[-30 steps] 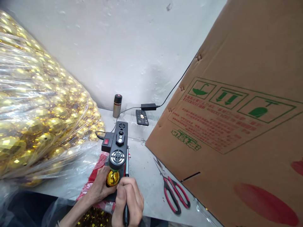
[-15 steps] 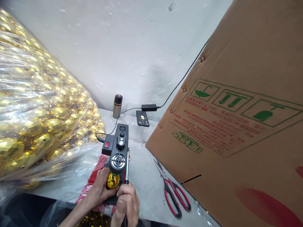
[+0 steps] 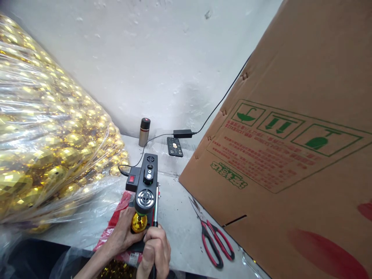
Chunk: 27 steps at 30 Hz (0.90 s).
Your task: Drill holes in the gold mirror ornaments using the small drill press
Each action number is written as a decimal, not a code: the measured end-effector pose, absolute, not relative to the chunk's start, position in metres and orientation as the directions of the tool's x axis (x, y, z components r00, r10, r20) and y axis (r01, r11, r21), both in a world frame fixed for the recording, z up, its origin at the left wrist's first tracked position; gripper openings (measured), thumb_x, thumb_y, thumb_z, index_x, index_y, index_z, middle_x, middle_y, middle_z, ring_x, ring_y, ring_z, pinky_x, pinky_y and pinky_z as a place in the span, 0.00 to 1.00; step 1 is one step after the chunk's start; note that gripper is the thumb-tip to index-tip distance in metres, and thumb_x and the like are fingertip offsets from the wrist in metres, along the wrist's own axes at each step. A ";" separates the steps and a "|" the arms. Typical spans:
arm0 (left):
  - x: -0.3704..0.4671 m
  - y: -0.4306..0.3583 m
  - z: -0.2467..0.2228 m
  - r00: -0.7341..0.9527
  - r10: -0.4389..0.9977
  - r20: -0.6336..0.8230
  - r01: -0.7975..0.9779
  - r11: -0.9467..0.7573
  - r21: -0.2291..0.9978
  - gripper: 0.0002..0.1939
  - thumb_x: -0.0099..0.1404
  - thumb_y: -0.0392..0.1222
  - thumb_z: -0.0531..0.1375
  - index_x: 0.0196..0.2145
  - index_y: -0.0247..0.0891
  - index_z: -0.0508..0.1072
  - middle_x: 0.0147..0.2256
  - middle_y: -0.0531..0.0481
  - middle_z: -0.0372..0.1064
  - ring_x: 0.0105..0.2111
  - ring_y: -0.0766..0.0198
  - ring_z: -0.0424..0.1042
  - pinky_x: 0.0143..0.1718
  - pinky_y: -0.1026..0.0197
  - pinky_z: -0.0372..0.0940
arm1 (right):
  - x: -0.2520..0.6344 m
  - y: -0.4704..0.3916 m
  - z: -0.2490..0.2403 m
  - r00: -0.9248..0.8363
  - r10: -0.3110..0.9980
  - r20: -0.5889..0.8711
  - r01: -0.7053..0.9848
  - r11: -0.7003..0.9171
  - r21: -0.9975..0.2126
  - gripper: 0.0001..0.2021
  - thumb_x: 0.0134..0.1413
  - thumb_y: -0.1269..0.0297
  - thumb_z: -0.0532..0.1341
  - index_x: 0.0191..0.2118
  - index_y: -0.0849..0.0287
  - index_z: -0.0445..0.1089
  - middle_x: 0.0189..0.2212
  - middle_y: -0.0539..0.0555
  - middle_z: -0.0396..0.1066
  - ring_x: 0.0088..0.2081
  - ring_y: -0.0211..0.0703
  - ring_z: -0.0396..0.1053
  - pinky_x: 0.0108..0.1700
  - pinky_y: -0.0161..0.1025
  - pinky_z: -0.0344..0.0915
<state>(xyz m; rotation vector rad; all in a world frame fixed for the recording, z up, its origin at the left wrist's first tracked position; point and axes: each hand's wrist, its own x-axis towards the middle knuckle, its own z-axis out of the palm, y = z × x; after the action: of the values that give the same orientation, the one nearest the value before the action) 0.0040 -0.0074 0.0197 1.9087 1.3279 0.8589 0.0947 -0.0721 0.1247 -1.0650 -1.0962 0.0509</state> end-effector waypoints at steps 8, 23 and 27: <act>0.003 -0.007 0.022 0.276 0.952 0.135 0.511 -0.264 0.818 0.22 0.55 0.43 0.69 0.48 0.40 0.76 0.45 0.40 0.77 0.47 0.42 0.73 0.51 0.43 0.67 | 0.105 -0.070 0.113 0.462 0.500 0.733 0.488 0.547 -0.681 0.21 0.77 0.61 0.48 0.28 0.55 0.58 0.27 0.44 0.62 0.28 0.35 0.60 0.47 0.38 0.63; 0.004 -0.006 0.022 0.274 0.949 0.157 0.513 -0.282 0.811 0.24 0.55 0.44 0.70 0.49 0.39 0.77 0.45 0.39 0.78 0.47 0.41 0.74 0.52 0.41 0.68 | 0.122 -0.059 0.066 0.224 0.399 0.889 0.633 0.634 -0.444 0.18 0.76 0.63 0.50 0.29 0.54 0.63 0.28 0.46 0.68 0.28 0.36 0.68 0.48 0.39 0.67; 0.005 -0.004 0.020 0.271 0.944 0.187 0.487 -0.302 0.819 0.26 0.55 0.43 0.69 0.52 0.40 0.76 0.47 0.40 0.79 0.48 0.41 0.75 0.53 0.39 0.68 | 0.131 -0.068 0.109 0.256 0.512 0.820 0.589 0.590 -0.553 0.18 0.75 0.68 0.49 0.29 0.55 0.61 0.26 0.46 0.65 0.27 0.35 0.65 0.37 0.35 0.65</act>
<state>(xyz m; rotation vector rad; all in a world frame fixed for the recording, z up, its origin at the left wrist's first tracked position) 0.0045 -0.0043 0.0201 1.9050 1.2887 0.9158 0.1313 -0.0677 0.1089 -1.0260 -1.3833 -0.0665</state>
